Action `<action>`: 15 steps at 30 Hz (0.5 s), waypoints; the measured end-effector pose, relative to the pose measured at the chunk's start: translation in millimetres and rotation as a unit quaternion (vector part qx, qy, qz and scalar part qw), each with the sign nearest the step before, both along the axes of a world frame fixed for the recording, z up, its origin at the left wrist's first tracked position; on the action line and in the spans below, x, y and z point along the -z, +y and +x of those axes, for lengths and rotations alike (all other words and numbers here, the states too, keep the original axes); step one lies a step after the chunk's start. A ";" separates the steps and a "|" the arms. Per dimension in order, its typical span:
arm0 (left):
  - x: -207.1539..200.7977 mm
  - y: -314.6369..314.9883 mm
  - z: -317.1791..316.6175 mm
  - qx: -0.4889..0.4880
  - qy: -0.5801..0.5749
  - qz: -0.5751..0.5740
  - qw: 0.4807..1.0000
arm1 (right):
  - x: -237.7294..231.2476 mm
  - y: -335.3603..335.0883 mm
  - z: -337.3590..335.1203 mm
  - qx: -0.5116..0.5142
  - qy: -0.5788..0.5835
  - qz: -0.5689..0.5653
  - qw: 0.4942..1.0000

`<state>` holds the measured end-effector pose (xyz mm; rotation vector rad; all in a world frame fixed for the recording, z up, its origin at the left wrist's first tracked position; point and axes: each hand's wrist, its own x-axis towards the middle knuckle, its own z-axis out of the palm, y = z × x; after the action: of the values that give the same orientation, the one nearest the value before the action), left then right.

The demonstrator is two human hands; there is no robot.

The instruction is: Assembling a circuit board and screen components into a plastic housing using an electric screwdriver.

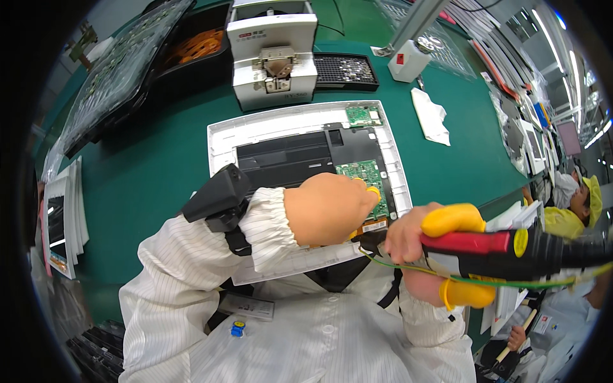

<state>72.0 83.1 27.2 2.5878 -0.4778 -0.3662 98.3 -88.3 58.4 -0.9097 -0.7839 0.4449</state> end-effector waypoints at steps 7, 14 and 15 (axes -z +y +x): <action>9.8 -0.7 -1.5 -0.026 -0.046 -0.042 0.998 | -6.7 -0.5 0.4 -0.017 -0.027 -0.041 0.999; 4.4 -4.4 2.8 -0.029 0.016 -0.008 0.999 | -8.3 5.0 -5.8 0.007 -0.060 -0.055 0.997; 3.9 -4.7 3.0 -0.026 0.021 -0.003 0.999 | -7.7 3.4 -4.0 0.006 -0.060 -0.055 0.997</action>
<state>75.1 78.3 23.3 2.5751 -0.3951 -0.4009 94.3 -84.9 66.1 -1.0509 -0.8697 0.4288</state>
